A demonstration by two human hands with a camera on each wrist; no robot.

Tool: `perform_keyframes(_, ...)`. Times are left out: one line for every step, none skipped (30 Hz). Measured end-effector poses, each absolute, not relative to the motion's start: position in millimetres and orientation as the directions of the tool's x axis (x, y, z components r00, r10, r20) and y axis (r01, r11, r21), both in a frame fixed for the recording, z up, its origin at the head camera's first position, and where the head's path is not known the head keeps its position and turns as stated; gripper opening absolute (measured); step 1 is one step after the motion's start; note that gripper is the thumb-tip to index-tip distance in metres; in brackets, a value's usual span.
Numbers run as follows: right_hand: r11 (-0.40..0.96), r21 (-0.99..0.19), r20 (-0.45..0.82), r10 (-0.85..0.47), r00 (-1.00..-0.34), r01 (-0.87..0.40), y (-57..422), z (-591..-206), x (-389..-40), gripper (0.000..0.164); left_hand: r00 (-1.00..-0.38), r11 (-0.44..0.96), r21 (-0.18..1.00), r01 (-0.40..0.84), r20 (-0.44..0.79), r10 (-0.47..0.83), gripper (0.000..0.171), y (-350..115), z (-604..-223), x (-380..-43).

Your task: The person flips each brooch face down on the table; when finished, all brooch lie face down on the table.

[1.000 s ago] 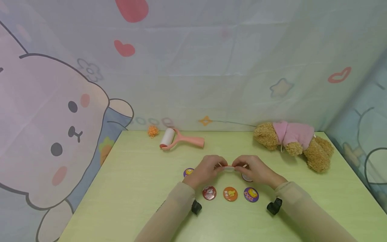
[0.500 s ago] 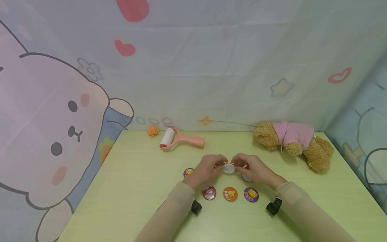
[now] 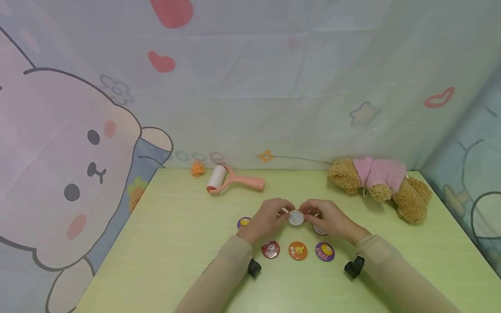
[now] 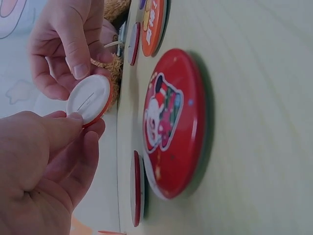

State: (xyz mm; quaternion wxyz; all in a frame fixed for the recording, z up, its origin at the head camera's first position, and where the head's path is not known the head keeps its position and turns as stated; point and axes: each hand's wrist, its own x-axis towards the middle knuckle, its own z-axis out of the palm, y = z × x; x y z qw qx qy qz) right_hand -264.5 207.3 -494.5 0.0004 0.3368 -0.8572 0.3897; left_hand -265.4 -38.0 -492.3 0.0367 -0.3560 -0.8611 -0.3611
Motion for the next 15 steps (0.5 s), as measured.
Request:
perform_keyframes(0.471, -0.666, 0.263, -0.577, -0.773, -0.578, 207.3, -494.3, -264.3, 0.019, -0.745, 0.488, 0.597, 0.637, 0.316, 0.587, 0.017, -38.3, -492.2, -265.4)
perform_keyframes(0.472, -0.664, 0.265, -0.577, -0.772, -0.580, 207.2, -494.2, -264.1, 0.019, -0.748, 0.492, 0.597, 0.634, 0.313, 0.585, 0.018, -38.6, -492.2, -265.2)
perform_keyframes(0.471, -0.663, 0.267, -0.578, -0.771, -0.582, 207.4, -494.3, -264.0, 0.020, -0.748, 0.495, 0.593, 0.635, 0.312, 0.586, 0.019, -39.0, -492.1, -265.0)
perform_keyframes(0.467, -0.663, 0.270, -0.579, -0.769, -0.585, 207.4, -494.3, -263.9, 0.021, -0.747, 0.495, 0.592, 0.636, 0.311, 0.588, 0.020, -39.2, -491.9, -264.9)
perform_keyframes(0.464, -0.663, 0.274, -0.579, -0.768, -0.587, 207.3, -494.2, -263.8, 0.023, -0.745, 0.493, 0.592, 0.638, 0.311, 0.590, 0.021, -39.5, -491.8, -264.8)
perform_keyframes(0.460, -0.662, 0.279, -0.581, -0.765, -0.591, 207.3, -494.2, -263.8, 0.024, -0.744, 0.492, 0.592, 0.639, 0.310, 0.592, 0.022, -39.6, -491.5, -264.6)
perform_keyframes(0.456, -0.661, 0.284, -0.582, -0.762, -0.595, 207.2, -494.2, -263.8, 0.025, -0.743, 0.491, 0.592, 0.639, 0.309, 0.594, 0.023, -39.8, -491.3, -264.6)
perform_keyframes(0.452, -0.659, 0.291, -0.584, -0.758, -0.601, 207.1, -494.5, -264.0, 0.027, -0.742, 0.491, 0.592, 0.639, 0.306, 0.596, 0.023, -39.9, -491.0, -264.6)
perform_keyframes(0.450, -0.657, 0.296, -0.584, -0.756, -0.605, 206.9, -494.4, -264.2, 0.028, -0.742, 0.491, 0.593, 0.638, 0.302, 0.599, 0.024, -40.0, -490.7, -264.5)
perform_keyframes(0.449, -0.654, 0.301, -0.584, -0.754, -0.609, 206.7, -494.5, -264.5, 0.029, -0.743, 0.490, 0.597, 0.634, 0.296, 0.601, 0.025, -40.0, -490.3, -264.3)
perform_keyframes(0.449, -0.653, 0.303, -0.584, -0.753, -0.611, 206.7, -494.7, -264.8, 0.030, -0.742, 0.492, 0.596, 0.635, 0.293, 0.603, 0.025, -40.1, -489.9, -264.1)
perform_keyframes(0.448, -0.652, 0.306, -0.584, -0.752, -0.612, 206.7, -494.8, -265.1, 0.030, -0.741, 0.492, 0.595, 0.635, 0.290, 0.605, 0.026, -40.1, -489.5, -263.9)
perform_keyframes(0.448, -0.652, 0.307, -0.582, -0.753, -0.612, 206.7, -495.1, -265.3, 0.031, -0.740, 0.491, 0.595, 0.636, 0.289, 0.608, 0.026, -40.2, -489.1, -263.8)
perform_keyframes(0.447, -0.655, 0.306, -0.581, -0.754, -0.610, 206.7, -495.2, -265.4, 0.031, -0.738, 0.488, 0.597, 0.637, 0.289, 0.610, 0.027, -40.2, -488.8, -263.7)
perform_keyframes(0.446, -0.660, 0.302, -0.579, -0.757, -0.605, 206.6, -495.1, -265.3, 0.032, -0.736, 0.484, 0.599, 0.638, 0.289, 0.612, 0.027, -40.2, -488.7, -263.6)
